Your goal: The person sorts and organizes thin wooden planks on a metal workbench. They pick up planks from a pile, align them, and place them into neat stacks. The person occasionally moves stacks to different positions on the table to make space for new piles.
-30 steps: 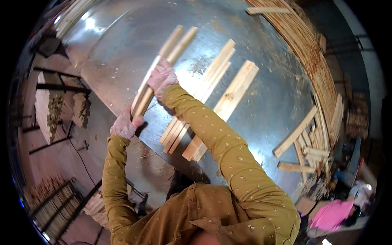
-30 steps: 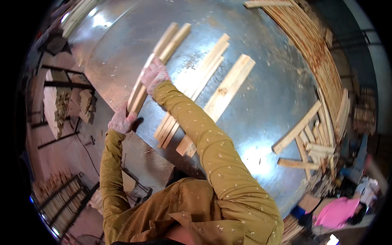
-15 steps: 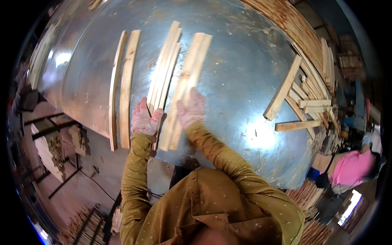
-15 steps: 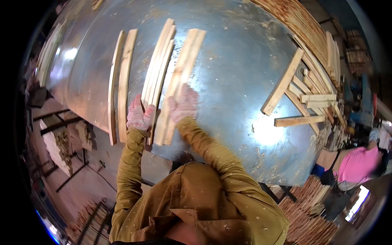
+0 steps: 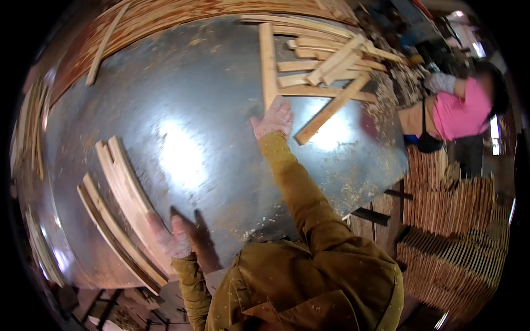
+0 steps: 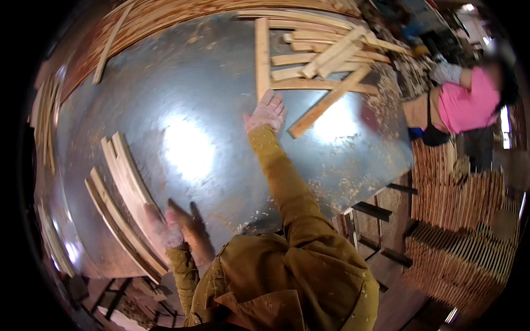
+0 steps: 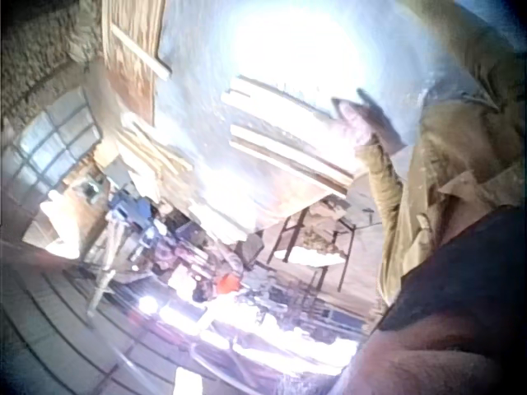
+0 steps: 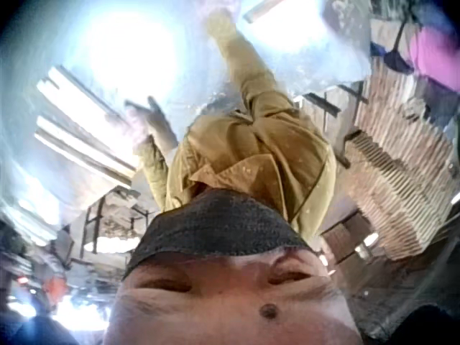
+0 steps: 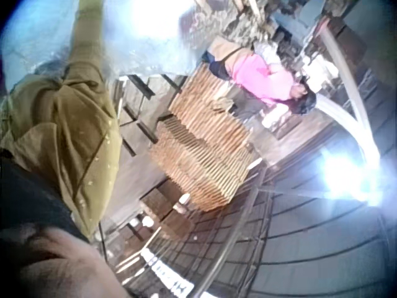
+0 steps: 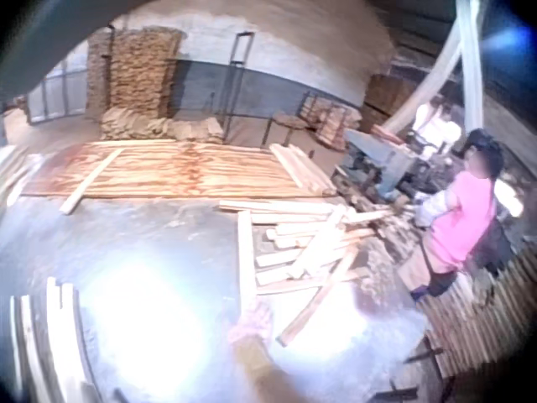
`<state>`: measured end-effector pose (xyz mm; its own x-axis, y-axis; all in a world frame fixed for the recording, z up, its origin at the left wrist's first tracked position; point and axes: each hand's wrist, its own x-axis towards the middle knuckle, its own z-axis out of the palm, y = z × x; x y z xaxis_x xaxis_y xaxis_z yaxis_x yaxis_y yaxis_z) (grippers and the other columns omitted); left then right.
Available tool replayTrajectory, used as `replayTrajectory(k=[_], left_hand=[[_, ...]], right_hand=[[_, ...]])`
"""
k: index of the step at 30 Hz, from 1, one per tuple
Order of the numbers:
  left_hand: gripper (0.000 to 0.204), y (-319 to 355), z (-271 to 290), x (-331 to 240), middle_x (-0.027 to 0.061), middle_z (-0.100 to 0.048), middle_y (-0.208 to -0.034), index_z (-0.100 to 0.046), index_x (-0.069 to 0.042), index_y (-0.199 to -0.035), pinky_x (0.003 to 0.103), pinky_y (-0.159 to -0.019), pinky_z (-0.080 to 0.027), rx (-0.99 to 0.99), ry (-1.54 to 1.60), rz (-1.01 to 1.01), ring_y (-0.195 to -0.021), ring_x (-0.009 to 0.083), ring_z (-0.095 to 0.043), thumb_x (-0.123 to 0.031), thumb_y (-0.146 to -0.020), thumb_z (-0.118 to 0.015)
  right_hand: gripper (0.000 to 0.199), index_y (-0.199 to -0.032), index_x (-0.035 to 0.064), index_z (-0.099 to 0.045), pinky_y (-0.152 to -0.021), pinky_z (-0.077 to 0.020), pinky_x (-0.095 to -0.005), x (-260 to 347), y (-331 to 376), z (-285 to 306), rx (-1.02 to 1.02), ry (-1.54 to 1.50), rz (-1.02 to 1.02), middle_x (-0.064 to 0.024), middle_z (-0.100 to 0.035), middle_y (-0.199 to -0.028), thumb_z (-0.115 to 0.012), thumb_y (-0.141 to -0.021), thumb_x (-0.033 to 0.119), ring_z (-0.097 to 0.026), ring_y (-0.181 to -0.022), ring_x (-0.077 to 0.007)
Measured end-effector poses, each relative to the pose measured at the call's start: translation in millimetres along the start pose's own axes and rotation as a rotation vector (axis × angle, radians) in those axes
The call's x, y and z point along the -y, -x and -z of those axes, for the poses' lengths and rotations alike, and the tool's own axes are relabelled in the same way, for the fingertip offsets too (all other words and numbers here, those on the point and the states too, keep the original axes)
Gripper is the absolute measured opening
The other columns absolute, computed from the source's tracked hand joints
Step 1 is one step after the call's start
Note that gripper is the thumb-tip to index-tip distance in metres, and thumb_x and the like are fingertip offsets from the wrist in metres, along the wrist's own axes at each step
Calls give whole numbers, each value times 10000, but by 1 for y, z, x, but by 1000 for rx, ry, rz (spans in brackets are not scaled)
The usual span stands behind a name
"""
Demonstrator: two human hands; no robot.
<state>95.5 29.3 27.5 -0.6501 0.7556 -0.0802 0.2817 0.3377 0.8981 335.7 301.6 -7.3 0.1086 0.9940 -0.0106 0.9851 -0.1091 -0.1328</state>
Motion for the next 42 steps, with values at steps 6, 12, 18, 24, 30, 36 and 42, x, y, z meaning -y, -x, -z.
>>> replayTrajectory(k=[6, 12, 18, 24, 30, 36, 42], left_hand=[[473, -46, -189, -24, 105, -594, -1031, -489, -79, -1262, 351, -651, -551, 817, 1219, 712, -771, 228, -614, -442, -969, -566], [503, -63, -244, -64, 71, -620, -764, -577, -19, -1128, 314, -505, -522, 769, 725, 553, -609, 178, -601, -405, -854, -748], [414, -248, -388, -216, 83, -656, -809, -610, -25, -1120, 323, -619, -519, 638, -218, -180, -706, 178, -639, -336, -859, -695], [577, -403, -627, -336, 176, -651, -1189, -555, -35, -1329, 326, -986, -436, 901, -250, -577, -1136, 234, -586, -409, -897, -636], [910, -363, -729, -310, 178, -601, -1300, -458, -43, -1437, 334, -1080, -374, 1132, -391, -310, -1227, 256, -530, -637, -792, -700], [967, -313, -672, -296, 201, -622, -1239, -437, -43, -1428, 406, -1052, -411, 1174, -504, -722, -1177, 326, -571, -672, -741, -697], [1104, -200, -531, -214, 341, -264, -1499, -223, -90, -1544, 449, -1156, -282, 979, -800, -513, -1409, 441, -281, -649, -714, -689]], right_hand=[[624, -1435, 91, -380, -995, -468, -456, -64, 29, 10, 576, -667, 266, -251, -611, -1213, -590, -896, 326, -602, -1102, -424], [747, -1455, -15, -337, -1075, -382, -452, -248, -62, 27, -188, -570, -142, -282, -487, -1365, -612, -916, 423, -477, -1274, -384], [901, -1526, -18, -152, -1169, -225, -483, -355, -167, -31, -281, -150, -509, -294, -314, -1502, -524, -914, 528, -301, -1387, -438], [894, -1527, 36, -163, -1076, -372, -508, -349, -253, -17, -363, -382, -433, -251, -363, -1495, -603, -892, 485, -415, -1312, -475], [748, -1477, -42, -271, -852, -557, -414, -377, -268, -32, -595, -342, -49, -272, -451, -1413, -558, -956, 412, -579, -1113, -458], [850, -1469, -56, -293, -1106, -326, -473, -356, -273, -15, -392, -484, -448, -288, -394, -1452, -647, -893, 459, -383, -1343, -418], [988, -1482, -67, -251, -1191, -183, -464, -342, -210, -34, -352, -496, -217, -299, -309, -1506, -678, -823, 533, -270, -1417, -424]])
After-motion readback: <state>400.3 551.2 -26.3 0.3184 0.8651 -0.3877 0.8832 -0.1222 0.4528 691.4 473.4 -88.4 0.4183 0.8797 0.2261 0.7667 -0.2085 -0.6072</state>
